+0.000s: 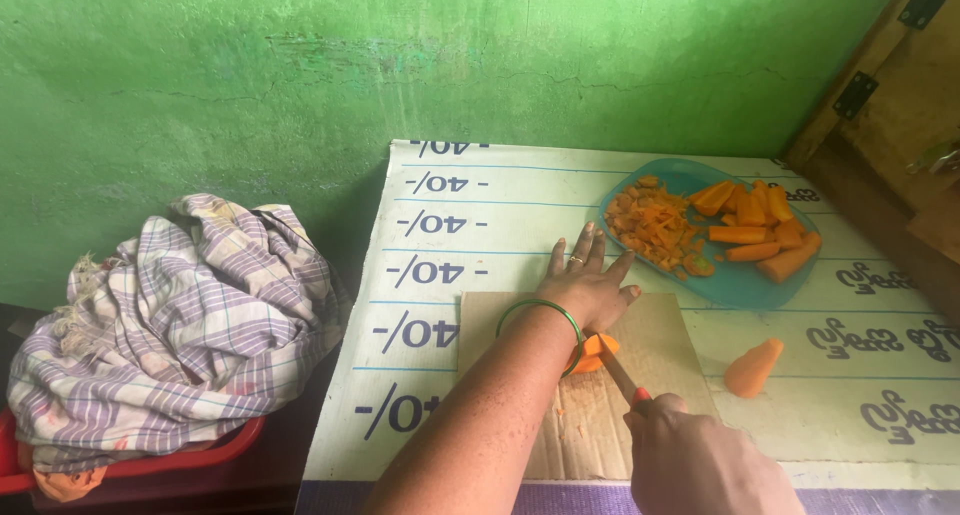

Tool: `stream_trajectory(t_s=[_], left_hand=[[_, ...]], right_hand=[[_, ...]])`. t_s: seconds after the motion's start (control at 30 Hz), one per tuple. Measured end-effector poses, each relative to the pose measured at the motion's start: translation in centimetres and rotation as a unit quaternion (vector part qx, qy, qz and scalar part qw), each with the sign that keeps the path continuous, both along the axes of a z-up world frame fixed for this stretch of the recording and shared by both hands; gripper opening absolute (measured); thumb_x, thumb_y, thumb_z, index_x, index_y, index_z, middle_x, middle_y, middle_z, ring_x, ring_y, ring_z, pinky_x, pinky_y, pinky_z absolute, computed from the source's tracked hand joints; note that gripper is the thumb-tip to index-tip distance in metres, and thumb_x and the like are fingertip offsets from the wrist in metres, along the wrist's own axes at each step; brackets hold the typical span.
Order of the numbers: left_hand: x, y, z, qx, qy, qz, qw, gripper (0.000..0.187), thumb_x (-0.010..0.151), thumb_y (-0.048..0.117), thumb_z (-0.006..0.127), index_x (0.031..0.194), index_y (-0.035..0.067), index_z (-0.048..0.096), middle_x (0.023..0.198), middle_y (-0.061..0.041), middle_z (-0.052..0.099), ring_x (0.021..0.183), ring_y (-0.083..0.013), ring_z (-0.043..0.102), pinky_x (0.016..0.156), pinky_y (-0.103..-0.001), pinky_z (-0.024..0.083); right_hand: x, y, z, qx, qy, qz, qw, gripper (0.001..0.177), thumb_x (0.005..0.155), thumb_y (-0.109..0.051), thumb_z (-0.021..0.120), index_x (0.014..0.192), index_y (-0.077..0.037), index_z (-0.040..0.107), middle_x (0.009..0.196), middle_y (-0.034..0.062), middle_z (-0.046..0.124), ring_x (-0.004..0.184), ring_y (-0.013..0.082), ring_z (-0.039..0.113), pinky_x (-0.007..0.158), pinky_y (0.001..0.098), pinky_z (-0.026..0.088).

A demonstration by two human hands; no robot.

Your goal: The person chops a carrot into smaller pieces using a knife on a wooden board.

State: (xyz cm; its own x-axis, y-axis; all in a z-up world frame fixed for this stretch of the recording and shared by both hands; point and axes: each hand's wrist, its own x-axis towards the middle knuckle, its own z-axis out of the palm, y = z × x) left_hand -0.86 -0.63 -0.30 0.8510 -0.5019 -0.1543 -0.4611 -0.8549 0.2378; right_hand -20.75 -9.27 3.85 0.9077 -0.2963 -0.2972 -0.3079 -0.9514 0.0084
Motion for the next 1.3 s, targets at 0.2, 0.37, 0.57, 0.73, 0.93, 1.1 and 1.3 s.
stream_trajectory(t_s=[0.2,0.37,0.57,0.73,0.93,1.1,1.3], left_hand=[[-0.3,0.1,0.4,-0.002,-0.03,-0.005,1.0,0.065,0.103,0.053,0.029,0.163,0.03,0.016,0.172,-0.013,-0.005,0.157,-0.026,-0.02,0.124,-0.055,-0.01],[-0.2,0.2,0.2,-0.019,-0.047,-0.008,0.999,0.064,0.103,0.052,0.028,0.162,0.028,0.019,0.172,-0.013,-0.001,0.158,-0.0263,-0.017,0.124,-0.056,-0.009],[0.4,0.4,-0.8,-0.079,-0.019,0.007,0.997,0.065,0.104,0.051,0.027,0.163,0.025,0.017,0.172,-0.014,-0.001,0.159,-0.0278,-0.018,0.125,-0.056,-0.008],[1.0,0.3,-1.5,-0.117,-0.029,0.032,0.992,0.071,0.103,0.051,0.024,0.164,0.019,0.002,0.17,-0.016,-0.01,0.156,-0.0309,-0.021,0.123,-0.056,-0.008],[-0.4,0.9,-0.6,-0.16,-0.162,0.07,0.971,0.072,0.103,0.05,0.024,0.164,0.016,0.007,0.17,-0.02,-0.005,0.157,-0.0326,-0.015,0.123,-0.055,-0.006],[-3.7,4.3,3.8,-0.249,-0.361,0.094,0.894,0.044,0.097,0.028,0.055,0.136,0.01,0.062,0.152,-0.025,0.047,0.149,-0.0391,0.033,0.119,-0.057,0.023],[-10.9,7.4,5.9,-0.379,-0.163,0.188,0.891,0.018,0.098,0.015,0.064,0.093,0.007,0.079,0.098,-0.013,0.074,0.094,-0.0297,0.071,0.086,-0.041,0.056]], right_hand=[[-0.2,0.3,-3.1,-0.042,-0.038,-0.008,0.998,0.044,0.102,-0.053,0.041,0.105,-0.012,0.057,0.071,0.0119,0.077,0.075,0.0314,0.08,0.068,0.0495,0.063],[-0.3,0.4,-4.3,-0.03,-0.062,-0.019,0.997,0.044,0.101,-0.054,0.042,0.103,-0.013,0.055,0.067,0.0113,0.075,0.073,0.0311,0.079,0.066,0.0502,0.062],[0.2,0.2,-3.0,-0.039,-0.038,-0.034,0.998,0.042,0.102,-0.054,0.04,0.107,-0.015,0.055,0.069,0.011,0.076,0.076,0.0317,0.08,0.069,0.0512,0.063],[1.1,-1.5,-2.6,-0.041,-0.017,0.073,0.996,0.046,0.103,-0.051,0.041,0.104,-0.009,0.06,0.071,0.0118,0.076,0.073,0.0311,0.08,0.066,0.0489,0.065],[0.8,-0.2,-5.2,-0.033,-0.061,-0.027,0.997,0.042,0.1,-0.055,0.045,0.106,-0.016,0.059,0.07,0.0098,0.077,0.075,0.0306,0.08,0.069,0.0512,0.063],[0.7,0.0,-6.8,-0.062,-0.084,-0.035,0.994,0.041,0.099,-0.058,0.045,0.105,-0.019,0.057,0.07,0.0081,0.076,0.075,0.03,0.079,0.067,0.0503,0.062],[0.5,-0.2,-7.5,-0.035,-0.1,-0.049,0.993,0.041,0.099,-0.06,0.042,0.107,-0.022,0.054,0.069,0.0072,0.076,0.074,0.0303,0.079,0.068,0.0503,0.061]])
